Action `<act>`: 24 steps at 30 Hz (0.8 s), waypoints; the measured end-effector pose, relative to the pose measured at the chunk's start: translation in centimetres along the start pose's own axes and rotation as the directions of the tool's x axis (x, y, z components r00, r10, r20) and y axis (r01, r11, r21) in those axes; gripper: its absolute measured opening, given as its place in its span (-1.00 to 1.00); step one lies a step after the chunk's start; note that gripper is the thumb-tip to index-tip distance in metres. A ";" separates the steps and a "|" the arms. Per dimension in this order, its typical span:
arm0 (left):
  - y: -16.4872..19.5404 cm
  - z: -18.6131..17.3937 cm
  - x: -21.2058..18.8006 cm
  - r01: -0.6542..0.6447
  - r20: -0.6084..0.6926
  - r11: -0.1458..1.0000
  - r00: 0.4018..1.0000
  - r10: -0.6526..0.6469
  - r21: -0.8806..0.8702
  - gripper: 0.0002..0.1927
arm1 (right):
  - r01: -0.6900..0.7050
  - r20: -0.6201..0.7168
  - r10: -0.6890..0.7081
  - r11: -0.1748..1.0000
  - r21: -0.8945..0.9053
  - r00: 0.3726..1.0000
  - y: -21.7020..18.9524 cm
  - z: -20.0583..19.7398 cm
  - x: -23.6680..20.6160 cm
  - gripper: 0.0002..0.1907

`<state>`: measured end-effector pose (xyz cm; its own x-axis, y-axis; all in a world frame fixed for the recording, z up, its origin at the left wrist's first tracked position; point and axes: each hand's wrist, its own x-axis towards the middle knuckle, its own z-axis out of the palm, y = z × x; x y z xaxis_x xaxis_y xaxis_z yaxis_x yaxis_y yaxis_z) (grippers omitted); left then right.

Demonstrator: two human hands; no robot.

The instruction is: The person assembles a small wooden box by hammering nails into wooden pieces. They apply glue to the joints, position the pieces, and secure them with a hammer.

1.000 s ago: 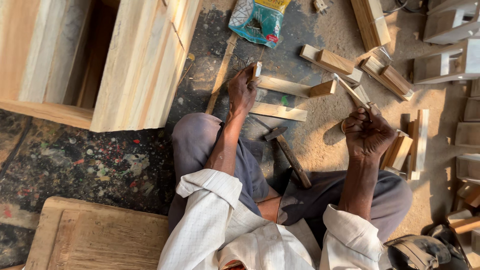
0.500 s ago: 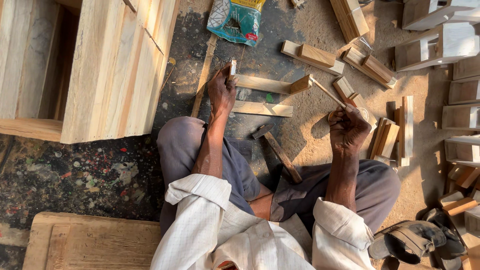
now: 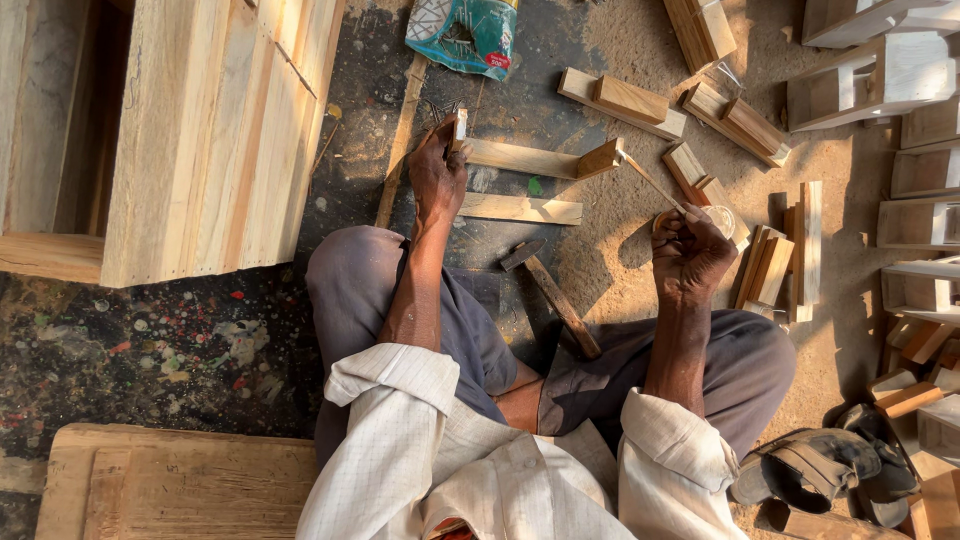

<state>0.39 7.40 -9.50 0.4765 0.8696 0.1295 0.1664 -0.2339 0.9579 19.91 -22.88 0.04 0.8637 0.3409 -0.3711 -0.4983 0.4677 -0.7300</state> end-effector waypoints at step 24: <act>-0.4 0.2 -0.2 -0.051 -0.019 0.999 0.998 0.052 0.005 -0.60 | -0.014 -0.026 0.020 0.979 0.204 0.999 0.0 -0.6 0.2 -0.77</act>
<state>0.42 7.21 -9.92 0.4680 0.8645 0.1835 0.1457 -0.2803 0.9488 20.15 -23.28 -0.33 0.8552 0.3286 -0.4007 -0.5155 0.6193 -0.5923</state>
